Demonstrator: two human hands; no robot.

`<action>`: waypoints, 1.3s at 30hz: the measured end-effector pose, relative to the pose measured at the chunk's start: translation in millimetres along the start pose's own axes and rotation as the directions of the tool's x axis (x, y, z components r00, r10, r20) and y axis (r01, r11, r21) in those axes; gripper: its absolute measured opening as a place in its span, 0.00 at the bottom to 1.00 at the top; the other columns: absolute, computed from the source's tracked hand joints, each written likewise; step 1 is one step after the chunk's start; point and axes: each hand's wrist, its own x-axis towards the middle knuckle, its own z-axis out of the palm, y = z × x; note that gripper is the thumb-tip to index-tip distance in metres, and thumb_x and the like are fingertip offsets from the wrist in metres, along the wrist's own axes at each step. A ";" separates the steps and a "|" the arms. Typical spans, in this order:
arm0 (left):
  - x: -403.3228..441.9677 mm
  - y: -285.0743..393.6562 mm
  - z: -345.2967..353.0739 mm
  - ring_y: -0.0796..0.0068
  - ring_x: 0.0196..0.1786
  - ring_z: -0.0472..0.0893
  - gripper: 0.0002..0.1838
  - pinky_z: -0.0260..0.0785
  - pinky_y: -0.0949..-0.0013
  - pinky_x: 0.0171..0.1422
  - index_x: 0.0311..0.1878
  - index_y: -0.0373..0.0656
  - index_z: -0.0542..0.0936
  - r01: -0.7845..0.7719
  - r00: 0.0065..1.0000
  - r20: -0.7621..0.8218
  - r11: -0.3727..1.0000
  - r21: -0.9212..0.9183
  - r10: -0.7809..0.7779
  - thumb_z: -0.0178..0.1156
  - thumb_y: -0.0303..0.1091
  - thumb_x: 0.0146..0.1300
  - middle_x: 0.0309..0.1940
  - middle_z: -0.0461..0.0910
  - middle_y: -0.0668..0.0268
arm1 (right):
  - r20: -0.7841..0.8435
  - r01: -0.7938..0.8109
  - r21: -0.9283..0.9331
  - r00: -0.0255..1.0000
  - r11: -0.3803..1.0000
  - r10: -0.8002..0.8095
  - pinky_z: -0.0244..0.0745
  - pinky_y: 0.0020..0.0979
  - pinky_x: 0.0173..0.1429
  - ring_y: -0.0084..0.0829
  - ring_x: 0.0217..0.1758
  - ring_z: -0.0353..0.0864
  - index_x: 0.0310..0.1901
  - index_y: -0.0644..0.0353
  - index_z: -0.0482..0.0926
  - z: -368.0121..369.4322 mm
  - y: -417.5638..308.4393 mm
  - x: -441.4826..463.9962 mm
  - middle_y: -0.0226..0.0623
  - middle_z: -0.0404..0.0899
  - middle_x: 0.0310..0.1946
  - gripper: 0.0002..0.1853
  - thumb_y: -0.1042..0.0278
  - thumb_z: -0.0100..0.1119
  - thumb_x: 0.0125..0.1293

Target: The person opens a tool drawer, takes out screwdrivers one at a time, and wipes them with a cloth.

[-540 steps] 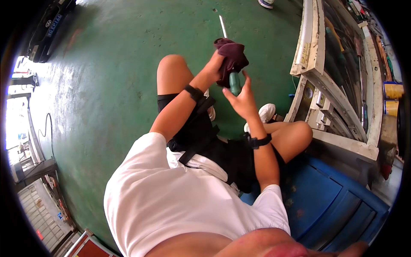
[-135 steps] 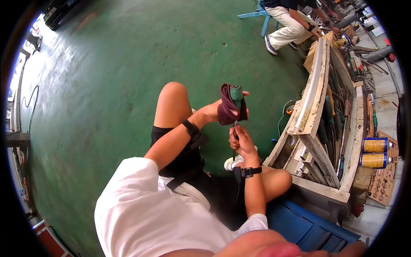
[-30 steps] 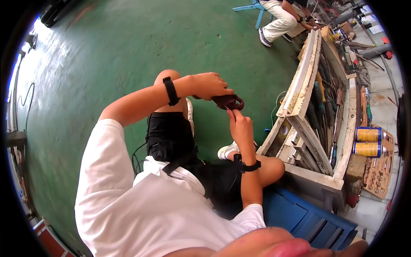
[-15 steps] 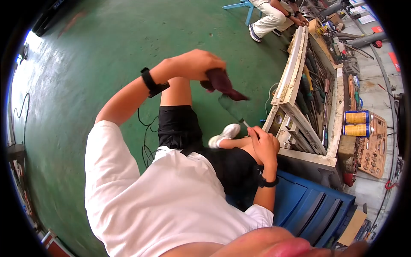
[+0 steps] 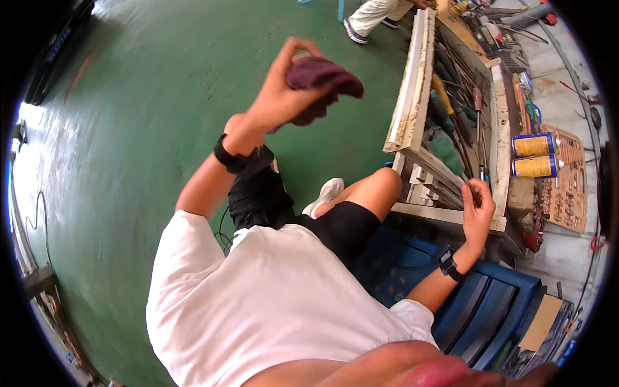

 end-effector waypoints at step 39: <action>10.7 -49.8 107.8 0.72 0.36 0.88 0.35 0.80 0.69 0.43 0.66 0.46 0.76 -0.016 0.861 0.482 0.939 0.343 -0.161 0.66 0.18 0.52 0.38 0.87 0.61 | 0.251 -0.080 -0.029 0.964 0.996 0.085 0.66 0.27 0.42 0.23 0.33 0.67 0.35 0.65 0.77 -1.2 82.2 62.8 0.30 0.71 0.29 0.10 0.74 0.71 0.60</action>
